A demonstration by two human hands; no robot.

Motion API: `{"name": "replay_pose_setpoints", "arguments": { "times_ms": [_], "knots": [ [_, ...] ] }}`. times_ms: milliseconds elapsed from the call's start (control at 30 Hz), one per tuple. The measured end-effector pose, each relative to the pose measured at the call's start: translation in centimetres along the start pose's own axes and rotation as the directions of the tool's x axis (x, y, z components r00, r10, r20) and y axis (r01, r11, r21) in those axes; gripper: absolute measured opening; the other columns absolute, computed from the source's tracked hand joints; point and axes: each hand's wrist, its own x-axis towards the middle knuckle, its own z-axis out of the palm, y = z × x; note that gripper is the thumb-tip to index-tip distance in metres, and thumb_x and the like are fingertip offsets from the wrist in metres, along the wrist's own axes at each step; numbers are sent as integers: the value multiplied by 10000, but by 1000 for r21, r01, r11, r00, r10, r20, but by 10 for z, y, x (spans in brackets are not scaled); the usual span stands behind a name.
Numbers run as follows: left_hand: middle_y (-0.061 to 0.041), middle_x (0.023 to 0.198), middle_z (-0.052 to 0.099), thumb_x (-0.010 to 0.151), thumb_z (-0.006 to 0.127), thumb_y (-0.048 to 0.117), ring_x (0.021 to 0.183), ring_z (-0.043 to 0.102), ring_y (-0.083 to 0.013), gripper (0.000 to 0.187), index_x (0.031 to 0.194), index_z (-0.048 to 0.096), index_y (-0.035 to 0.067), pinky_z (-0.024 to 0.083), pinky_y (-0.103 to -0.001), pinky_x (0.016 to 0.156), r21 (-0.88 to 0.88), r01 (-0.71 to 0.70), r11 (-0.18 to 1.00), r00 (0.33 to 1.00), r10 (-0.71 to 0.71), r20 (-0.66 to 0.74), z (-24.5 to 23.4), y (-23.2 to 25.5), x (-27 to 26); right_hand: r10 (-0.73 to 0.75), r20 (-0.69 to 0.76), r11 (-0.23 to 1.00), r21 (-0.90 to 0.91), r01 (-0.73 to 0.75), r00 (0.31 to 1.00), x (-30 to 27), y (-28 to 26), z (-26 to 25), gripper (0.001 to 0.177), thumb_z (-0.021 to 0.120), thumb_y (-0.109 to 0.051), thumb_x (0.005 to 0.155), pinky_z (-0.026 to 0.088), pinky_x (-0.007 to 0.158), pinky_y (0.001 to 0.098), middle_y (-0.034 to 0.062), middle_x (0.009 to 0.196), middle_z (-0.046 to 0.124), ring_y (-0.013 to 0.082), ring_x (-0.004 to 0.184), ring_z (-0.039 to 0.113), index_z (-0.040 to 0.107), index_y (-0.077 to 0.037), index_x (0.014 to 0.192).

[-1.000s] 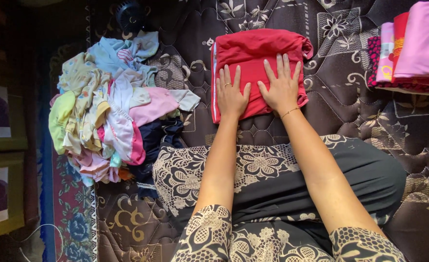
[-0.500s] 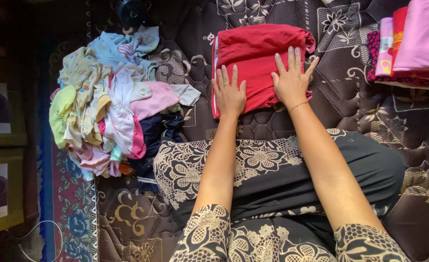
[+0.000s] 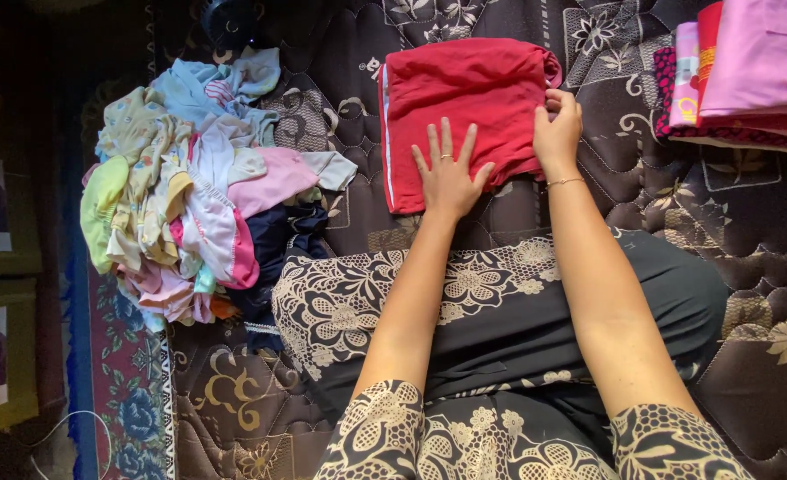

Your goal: The person is folding clothes on a mattress.

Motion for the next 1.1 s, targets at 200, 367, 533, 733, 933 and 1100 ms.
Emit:
{"name": "replay_pose_setpoints", "arguments": {
  "times_ms": [200,367,533,733,933,1100],
  "knots": [
    [-119,1729,84,906,571,727,1601,15,-357,818,1594,279,394,12,-726,1220,-77,-173,982,982,179,66,-20,28,1,316,162,916,204,-345,935,23,27,-1,278,653,-151,981,548,747,252,5,949,709,108,847,674,657,-34,1234],
    [-115,1731,120,895,639,604,1610,88,-353,801,1591,277,442,48,-734,1227,-40,-284,958,952,287,107,-16,34,5,511,408,761,196,-619,757,41,21,-8,282,646,-270,1043,428,583,244,-3,902,624,69,681,528,693,-24,1173],
    [-97,1735,136,979,598,494,1613,114,-373,680,1581,282,505,47,-769,1215,-9,-353,936,936,353,-10,9,25,2,453,400,786,242,-569,797,49,6,-9,275,744,-203,980,490,667,256,36,934,713,94,746,604,716,10,1152],
    [-90,1725,140,974,591,490,1594,90,-430,655,1555,290,523,25,-814,1177,-18,-387,922,922,386,-24,6,25,-2,373,522,557,536,-635,767,59,-13,-14,334,781,-147,913,605,906,284,100,1075,779,156,974,752,697,39,1178],
    [-84,1727,147,966,599,486,1601,75,-413,666,1557,296,516,7,-810,1183,-2,-390,921,920,390,28,1,26,-3,376,583,427,581,-692,721,58,-51,-18,294,711,-246,953,604,910,302,79,1076,785,155,974,753,723,-7,1124],
    [-81,1730,156,985,579,483,1610,83,-357,649,1569,298,496,6,-790,1203,15,-396,918,917,395,64,-2,24,-8,477,316,675,465,-573,820,58,-5,3,225,728,-270,998,517,736,259,24,904,729,92,779,626,754,-47,1007]
  ]
}}
